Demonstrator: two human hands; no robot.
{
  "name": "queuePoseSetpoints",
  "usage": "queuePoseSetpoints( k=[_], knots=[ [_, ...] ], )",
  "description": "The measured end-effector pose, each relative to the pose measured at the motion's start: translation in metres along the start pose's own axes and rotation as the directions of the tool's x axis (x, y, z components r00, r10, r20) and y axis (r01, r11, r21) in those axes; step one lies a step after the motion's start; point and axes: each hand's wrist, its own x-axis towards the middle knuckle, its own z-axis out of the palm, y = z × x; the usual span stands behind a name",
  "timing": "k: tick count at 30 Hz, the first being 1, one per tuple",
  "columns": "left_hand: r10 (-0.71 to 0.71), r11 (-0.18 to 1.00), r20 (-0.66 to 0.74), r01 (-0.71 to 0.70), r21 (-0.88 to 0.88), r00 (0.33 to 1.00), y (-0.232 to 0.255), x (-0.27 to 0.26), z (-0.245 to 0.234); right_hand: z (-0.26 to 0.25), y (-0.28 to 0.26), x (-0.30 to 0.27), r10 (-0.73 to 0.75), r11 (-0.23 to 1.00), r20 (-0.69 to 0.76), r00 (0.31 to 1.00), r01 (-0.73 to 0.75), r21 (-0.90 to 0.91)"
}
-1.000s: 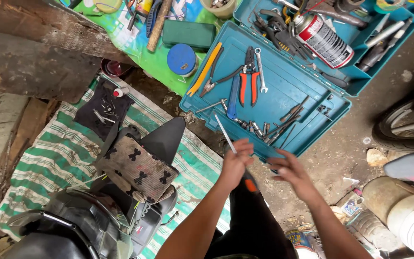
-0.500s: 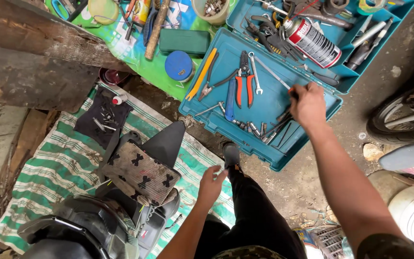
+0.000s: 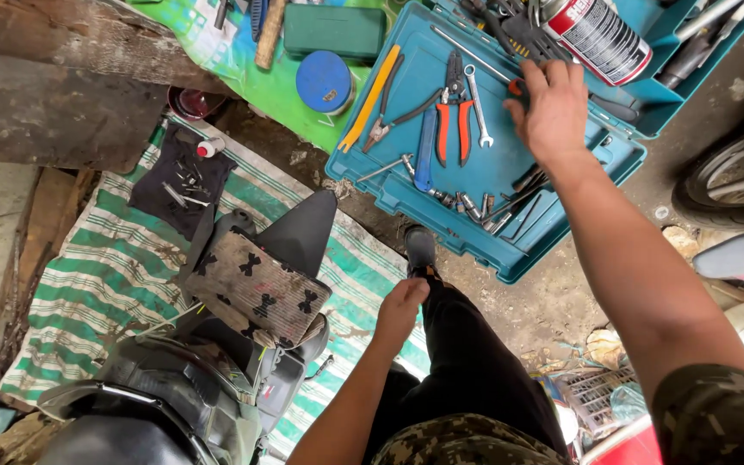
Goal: The person uses a screwdriver to remove screws from the front fairing of a black scooter. They then remove the plastic body panel, revealing the internal components, and place the screws in a toolbox.
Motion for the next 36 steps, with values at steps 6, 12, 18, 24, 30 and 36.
queuePoseSetpoints(
  k=[6, 12, 18, 24, 30, 36],
  knots=[
    [0.074, 0.271, 0.206, 0.179, -0.946, 0.976, 0.045, 0.053, 0.026, -0.066, -0.178, -0.122, 0.085, 0.756, 0.125, 0.988, -0.146, 0.638],
    [0.236, 0.591, -0.042, -0.178, -0.786, 0.971, 0.050, 0.078, 0.017, -0.031, -0.210, -0.211, -0.152, 0.579, 0.232, 0.961, -0.103, 0.809],
    [0.330, 0.861, 0.115, -0.248, -0.443, 0.937, 0.036, 0.025, -0.047, 0.020, -0.056, -0.187, -0.024, 0.997, 0.336, 0.941, -0.002, 0.077],
    [0.081, 0.880, -0.062, -0.101, -0.464, 0.995, -0.090, 0.013, -0.050, 0.063, -0.026, -0.163, -0.138, 0.963, 0.491, 0.860, 0.232, -0.135],
    [0.112, 0.868, -0.095, -0.144, -0.475, 0.989, -0.151, -0.039, -0.069, 0.012, -0.008, -0.139, -0.297, 0.900, 0.473, 0.829, 0.409, -0.152],
    [0.065, 0.872, -0.140, -0.124, -0.473, 0.988, -0.175, -0.073, -0.085, -0.033, -0.017, -0.124, -0.177, 0.980, 0.234, 0.956, 0.193, -0.045]
  ],
)
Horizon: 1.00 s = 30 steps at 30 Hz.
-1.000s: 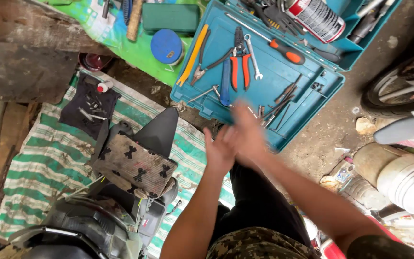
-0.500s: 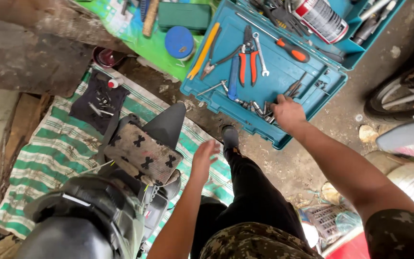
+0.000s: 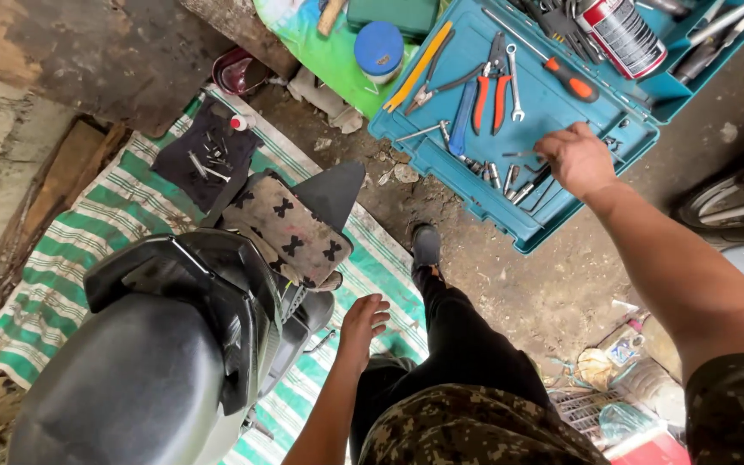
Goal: The person uses a screwdriver to remove screws from the front fairing of a black scooter. They then remove the plastic body panel, revealing the internal components, and place the screws in a toolbox.
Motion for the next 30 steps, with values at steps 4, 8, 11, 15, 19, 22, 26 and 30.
queuePoseSetpoints(
  k=[4, 8, 11, 15, 19, 22, 26, 30],
  knots=[
    [0.011, 0.999, -0.004, -0.011, 0.045, 1.000, 0.003, -0.007, 0.013, -0.026, -0.035, -0.003, 0.203, 0.868, -0.005, 0.979, -0.178, 0.463],
    [0.252, 0.928, 0.068, -0.261, 0.266, 0.965, 0.046, -0.010, 0.058, -0.102, -0.119, -0.041, 0.296, 0.183, 0.402, 0.866, -0.465, 0.866],
    [0.455, 0.819, 0.197, -0.495, 0.290, 0.868, 0.082, -0.012, 0.099, -0.085, -0.163, -0.090, 0.088, -0.278, 0.661, 0.745, -0.619, 0.735],
    [0.713, 0.506, 0.355, -0.794, 0.337, 0.605, 0.116, -0.008, 0.151, -0.054, -0.202, -0.132, -0.109, -0.487, 0.698, 0.708, -0.650, 0.584],
    [0.718, 0.408, 0.392, -0.805, 0.431, 0.575, 0.113, 0.011, 0.167, -0.032, -0.198, -0.138, -0.138, -0.540, 0.674, 0.726, -0.625, 0.563],
    [0.712, 0.438, 0.357, -0.779, 0.448, 0.605, 0.125, 0.006, 0.176, -0.041, -0.183, -0.127, -0.034, -0.548, 0.646, 0.762, -0.555, 0.626],
    [0.587, 0.460, 0.369, -0.672, 0.581, 0.721, 0.131, 0.013, 0.182, 0.009, -0.131, -0.070, 0.380, 0.018, 0.573, 0.726, -0.626, 0.780],
    [0.452, 0.432, 0.380, -0.571, 0.698, 0.807, 0.103, 0.029, 0.177, 0.092, -0.072, 0.008, 0.702, 0.165, 0.407, 0.584, -0.689, 0.706]
  ],
)
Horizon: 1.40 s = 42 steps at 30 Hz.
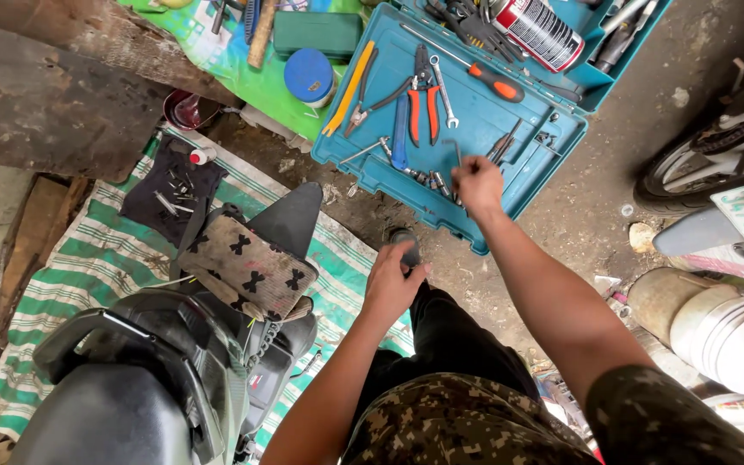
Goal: The person uses a screwdriver to remove screws from the front fairing of a black scooter. They then remove the plastic body panel, revealing the internal components, and place the screws in a toolbox.
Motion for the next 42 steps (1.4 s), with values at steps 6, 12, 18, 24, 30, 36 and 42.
queuePoseSetpoints(
  k=[6, 12, 18, 24, 30, 36, 42],
  knots=[
    [-0.187, 0.982, 0.225, 0.180, 0.050, 0.956, -0.013, -0.025, -0.008, -0.072, -0.039, 0.050, -0.191, 0.728, -0.258, 0.947, -0.039, -0.684],
    [-0.307, 0.951, 0.226, 0.303, 0.052, 0.924, -0.057, -0.052, -0.014, -0.088, -0.013, 0.126, 0.042, 0.701, -0.282, 0.959, -0.229, -0.676],
    [-0.349, 0.928, 0.138, 0.362, -0.086, 0.927, -0.047, -0.078, -0.043, -0.102, -0.032, 0.110, -0.050, 0.768, -0.331, 0.942, -0.175, -0.616],
    [-0.438, 0.840, 0.133, 0.458, -0.293, 0.889, -0.065, -0.138, -0.067, -0.163, -0.027, 0.100, -0.532, 0.839, -0.451, 0.717, 0.374, -0.396],
    [-0.419, 0.831, -0.063, 0.354, -0.430, 0.906, -0.068, -0.230, -0.075, -0.138, -0.094, -0.059, -0.322, 0.811, -0.190, 0.927, 0.374, 0.450],
    [-0.312, 0.850, -0.325, 0.109, -0.516, 0.893, -0.100, -0.350, -0.045, -0.025, -0.132, -0.307, -0.584, 0.643, 0.473, 0.660, 0.020, 0.766],
    [-0.329, 0.501, -0.658, -0.466, -0.729, 0.677, -0.116, -0.541, -0.034, 0.018, -0.116, -0.567, -0.792, 0.568, 0.588, 0.164, -0.157, 0.808]
  ],
)
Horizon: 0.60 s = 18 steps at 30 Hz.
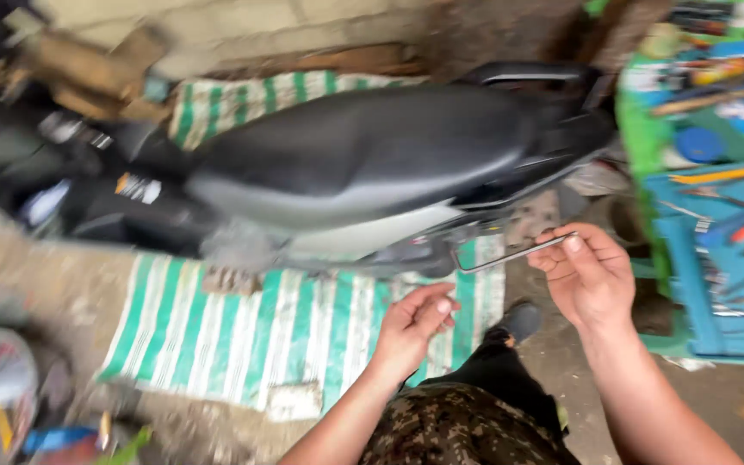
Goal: The person uses a screwdriver to remove screws from the front fairing of a black scooter. They then remove the plastic body panel, revealing the internal components, and place the screws in a toolbox.
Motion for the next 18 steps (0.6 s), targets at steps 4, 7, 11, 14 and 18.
queuePoseSetpoints(
  k=[4, 7, 11, 14, 18],
  knots=[
    [0.163, 0.983, -0.170, -0.174, -0.051, 0.972, 0.059, -0.082, -0.067, 0.110, 0.046, -0.032, 0.098, 0.994, 0.197, 0.975, -0.106, 0.033],
    [0.201, 0.970, -0.372, -0.237, -0.055, 0.906, 0.085, -0.123, -0.114, 0.169, 0.093, -0.053, 0.135, 0.990, 0.316, 0.939, -0.143, 0.002],
    [0.321, 0.944, -0.613, -0.295, 0.147, 0.722, 0.092, -0.171, -0.184, 0.232, 0.144, -0.082, 0.285, 0.897, 0.455, 0.844, -0.067, -0.436],
    [0.420, 0.907, -0.687, -0.256, 0.334, 0.592, 0.082, -0.198, -0.232, 0.252, 0.192, -0.089, 0.436, 0.656, 0.525, 0.731, 0.141, -0.741],
    [0.511, 0.857, -0.728, -0.200, 0.476, 0.457, 0.075, -0.215, -0.293, 0.301, 0.271, -0.088, 0.513, 0.505, 0.666, 0.542, 0.437, -0.744]
  ],
)
